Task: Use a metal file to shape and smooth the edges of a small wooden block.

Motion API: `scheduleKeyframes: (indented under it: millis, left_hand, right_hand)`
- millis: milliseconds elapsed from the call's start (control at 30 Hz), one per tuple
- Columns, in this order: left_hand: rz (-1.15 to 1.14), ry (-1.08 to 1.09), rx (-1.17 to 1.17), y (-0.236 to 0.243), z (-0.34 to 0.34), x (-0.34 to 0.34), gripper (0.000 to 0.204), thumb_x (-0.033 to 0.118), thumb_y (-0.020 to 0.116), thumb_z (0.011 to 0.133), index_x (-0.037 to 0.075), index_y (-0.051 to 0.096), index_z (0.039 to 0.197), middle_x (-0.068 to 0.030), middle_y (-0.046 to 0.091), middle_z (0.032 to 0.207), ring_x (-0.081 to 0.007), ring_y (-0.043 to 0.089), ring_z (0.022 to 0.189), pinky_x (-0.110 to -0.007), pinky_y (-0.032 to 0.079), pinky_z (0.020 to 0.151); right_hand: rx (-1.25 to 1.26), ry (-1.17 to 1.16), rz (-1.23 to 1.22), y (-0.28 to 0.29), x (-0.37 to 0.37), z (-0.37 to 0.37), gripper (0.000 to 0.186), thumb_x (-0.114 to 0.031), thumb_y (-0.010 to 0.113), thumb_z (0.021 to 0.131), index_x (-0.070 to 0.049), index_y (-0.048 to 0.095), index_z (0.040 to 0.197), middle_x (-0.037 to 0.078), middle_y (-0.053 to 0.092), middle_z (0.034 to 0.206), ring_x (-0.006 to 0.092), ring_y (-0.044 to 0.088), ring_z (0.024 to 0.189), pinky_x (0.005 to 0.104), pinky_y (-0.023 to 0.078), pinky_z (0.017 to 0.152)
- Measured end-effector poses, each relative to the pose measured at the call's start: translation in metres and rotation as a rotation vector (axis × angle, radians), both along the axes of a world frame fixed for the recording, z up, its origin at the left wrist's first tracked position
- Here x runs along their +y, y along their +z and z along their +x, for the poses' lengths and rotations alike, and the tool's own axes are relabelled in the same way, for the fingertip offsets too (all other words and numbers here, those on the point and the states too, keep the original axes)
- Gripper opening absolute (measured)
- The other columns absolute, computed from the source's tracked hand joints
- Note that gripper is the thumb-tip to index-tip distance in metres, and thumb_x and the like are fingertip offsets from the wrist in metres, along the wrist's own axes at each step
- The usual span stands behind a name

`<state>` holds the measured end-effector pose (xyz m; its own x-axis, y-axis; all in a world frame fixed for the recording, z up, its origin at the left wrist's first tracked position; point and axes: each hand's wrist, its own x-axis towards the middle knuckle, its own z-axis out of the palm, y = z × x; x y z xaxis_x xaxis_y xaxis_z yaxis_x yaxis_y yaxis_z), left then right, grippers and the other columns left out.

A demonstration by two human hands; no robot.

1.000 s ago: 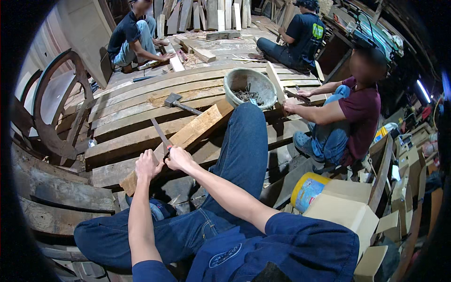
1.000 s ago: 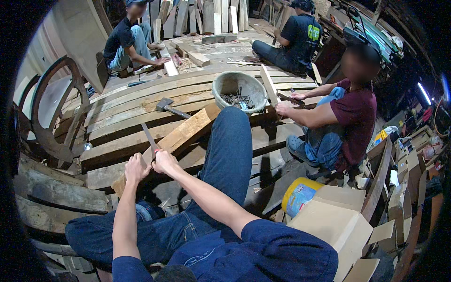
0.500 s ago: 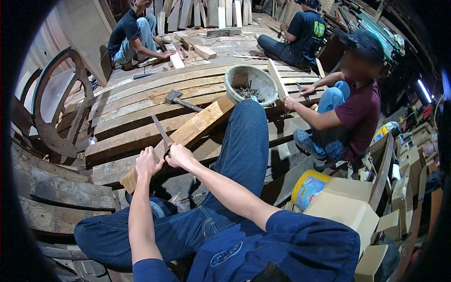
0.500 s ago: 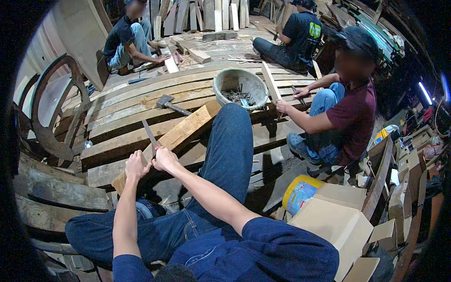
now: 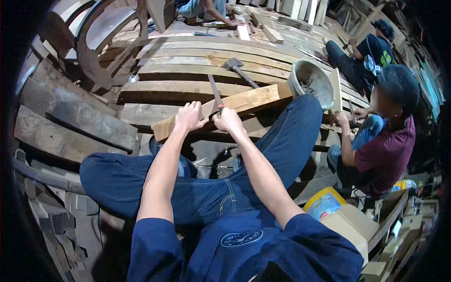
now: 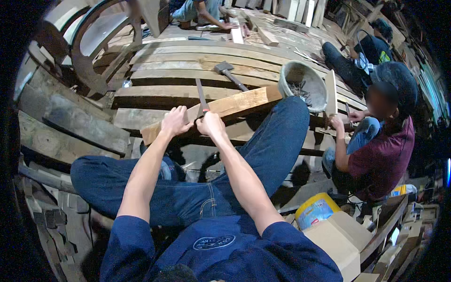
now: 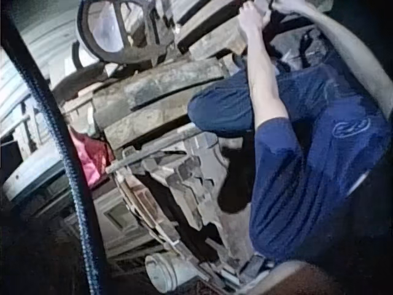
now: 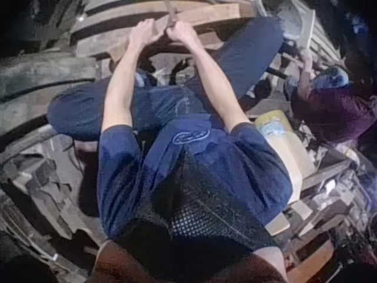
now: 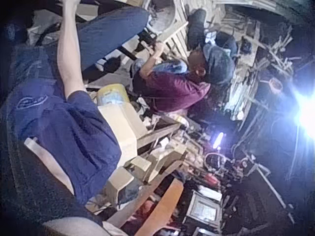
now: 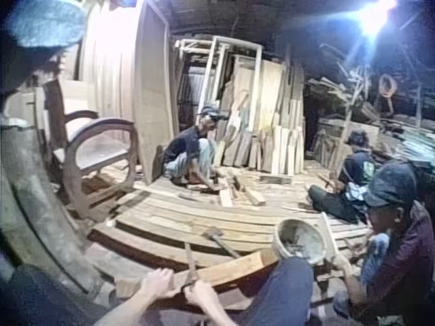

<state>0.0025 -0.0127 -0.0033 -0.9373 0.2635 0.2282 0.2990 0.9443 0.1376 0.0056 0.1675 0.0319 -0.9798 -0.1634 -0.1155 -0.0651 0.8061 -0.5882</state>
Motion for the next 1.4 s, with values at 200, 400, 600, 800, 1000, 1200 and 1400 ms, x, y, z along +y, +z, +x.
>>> scheduleKeyframes:
  millis: [200,400,600,800,1000,1200,1400]
  left_hand:
    - [0.025,0.012,0.015,-0.005,0.005,-0.005,0.057,0.047,0.071,0.07,0.004,0.052,0.103,-0.0124,0.058,0.099,-0.031,0.059,0.095,-0.045,0.052,0.077]
    - [0.003,0.05,-0.032,0.001,0.008,0.001,0.053,0.044,0.066,0.072,0.004,0.051,0.103,-0.0141,0.058,0.1,-0.0309,0.058,0.095,-0.044,0.052,0.077]
    - [-0.008,0.021,-0.019,-0.002,0.006,-0.002,0.055,0.046,0.067,0.071,0.004,0.052,0.103,-0.0132,0.058,0.099,-0.0307,0.059,0.093,-0.043,0.053,0.075]
    - [-0.047,-0.019,0.017,-0.006,0.004,-0.003,0.055,0.044,0.067,0.071,0.003,0.051,0.104,-0.0146,0.058,0.099,-0.0313,0.059,0.092,-0.042,0.053,0.075]
    - [0.027,0.008,-0.008,-0.004,0.005,0.002,0.052,0.045,0.067,0.071,0.004,0.056,0.101,-0.0133,0.06,0.098,-0.0311,0.06,0.094,-0.045,0.053,0.077]
    - [0.136,-0.015,0.033,0.004,0.005,-0.005,0.051,0.042,0.067,0.072,0.004,0.057,0.104,-0.0159,0.063,0.103,-0.0336,0.06,0.097,-0.045,0.051,0.082]
    - [0.391,-0.007,-0.316,0.028,-0.021,-0.022,0.047,0.041,0.073,0.072,0.002,0.058,0.094,-0.0206,0.065,0.088,-0.0356,0.064,0.084,-0.042,0.05,0.072]
  right_hand:
    - [-0.025,-0.007,0.028,0.015,0.007,0.002,0.037,-0.029,0.055,0.084,0.007,0.064,0.086,0.03,0.064,0.083,0.0423,0.065,0.084,0.0476,0.052,0.076]
    - [0.053,0.116,0.175,0.047,0.019,0.04,0.033,-0.027,0.05,0.087,0.002,0.062,0.096,0.027,0.066,0.087,0.0417,0.065,0.085,0.0494,0.052,0.078]
    - [0.261,0.106,0.338,0.037,0.033,0.093,0.025,-0.024,0.052,0.088,0.0,0.053,0.092,0.02,0.064,0.067,0.0373,0.066,0.063,0.0481,0.054,0.059]
    - [0.463,0.117,0.426,0.01,0.016,0.085,0.018,-0.02,0.05,0.089,-0.002,0.051,0.089,0.013,0.062,0.06,0.0293,0.065,0.053,0.0412,0.053,0.047]
    - [0.266,0.07,0.336,0.019,0.012,0.069,0.022,-0.019,0.05,0.087,0.001,0.051,0.094,0.02,0.066,0.069,0.0353,0.068,0.067,0.0439,0.056,0.062]
    - [0.178,0.068,0.225,0.016,0.032,0.086,0.028,-0.021,0.053,0.084,0.003,0.049,0.097,0.023,0.065,0.07,0.0391,0.066,0.064,0.0495,0.054,0.06]
    - [0.242,0.081,0.109,0.005,0.031,0.088,0.026,-0.02,0.051,0.086,0.003,0.048,0.096,0.022,0.063,0.066,0.0391,0.065,0.061,0.0503,0.053,0.057]
